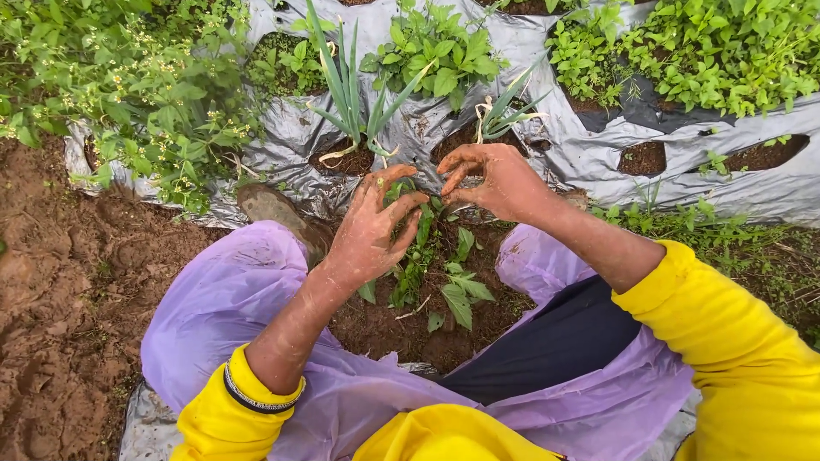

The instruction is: The person sits on the ground in a garden and uses a small hand hoe to loosen the soil around plants. They then pull weeds from the soil by hand and place them aside.

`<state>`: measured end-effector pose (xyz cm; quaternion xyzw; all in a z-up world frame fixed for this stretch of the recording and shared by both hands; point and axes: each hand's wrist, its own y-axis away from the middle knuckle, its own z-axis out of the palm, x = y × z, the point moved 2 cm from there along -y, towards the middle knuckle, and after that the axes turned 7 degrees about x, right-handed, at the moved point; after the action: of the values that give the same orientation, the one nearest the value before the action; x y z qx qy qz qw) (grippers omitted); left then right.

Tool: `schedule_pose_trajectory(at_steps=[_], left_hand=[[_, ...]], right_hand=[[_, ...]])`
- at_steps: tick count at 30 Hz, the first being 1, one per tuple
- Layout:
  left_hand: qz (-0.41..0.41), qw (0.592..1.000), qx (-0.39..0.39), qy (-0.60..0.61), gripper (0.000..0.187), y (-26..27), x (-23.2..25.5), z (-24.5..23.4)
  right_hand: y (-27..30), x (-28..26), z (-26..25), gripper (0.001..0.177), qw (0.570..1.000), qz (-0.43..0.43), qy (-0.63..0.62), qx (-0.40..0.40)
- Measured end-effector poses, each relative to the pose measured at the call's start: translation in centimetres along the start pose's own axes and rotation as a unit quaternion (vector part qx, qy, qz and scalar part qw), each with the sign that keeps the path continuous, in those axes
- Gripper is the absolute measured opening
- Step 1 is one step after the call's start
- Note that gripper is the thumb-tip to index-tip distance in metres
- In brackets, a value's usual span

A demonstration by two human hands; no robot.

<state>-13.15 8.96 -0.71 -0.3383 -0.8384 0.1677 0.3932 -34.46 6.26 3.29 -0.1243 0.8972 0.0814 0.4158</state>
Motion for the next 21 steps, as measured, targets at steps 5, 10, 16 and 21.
schedule_pose_trajectory(at_steps=[5,10,16,21], left_hand=[[0.002,1.0,0.008,0.0,0.023,0.5,-0.7,1.5],[-0.01,0.998,0.031,0.051,0.019,0.4,-0.2,2.9],[-0.053,0.986,0.034,0.154,0.015,0.0,0.1,3.9],[-0.16,0.958,-0.01,0.237,0.02,-0.1,1.3,5.1]], right_hand=[[-0.5,1.4,0.6,0.034,0.999,0.029,-0.027,-0.032],[0.1,1.0,0.9,0.059,0.997,0.03,-0.058,-0.051],[0.9,1.0,1.2,0.103,0.996,-0.067,0.066,0.007],[1.8,0.9,0.9,0.106,0.983,-0.127,0.111,0.076]])
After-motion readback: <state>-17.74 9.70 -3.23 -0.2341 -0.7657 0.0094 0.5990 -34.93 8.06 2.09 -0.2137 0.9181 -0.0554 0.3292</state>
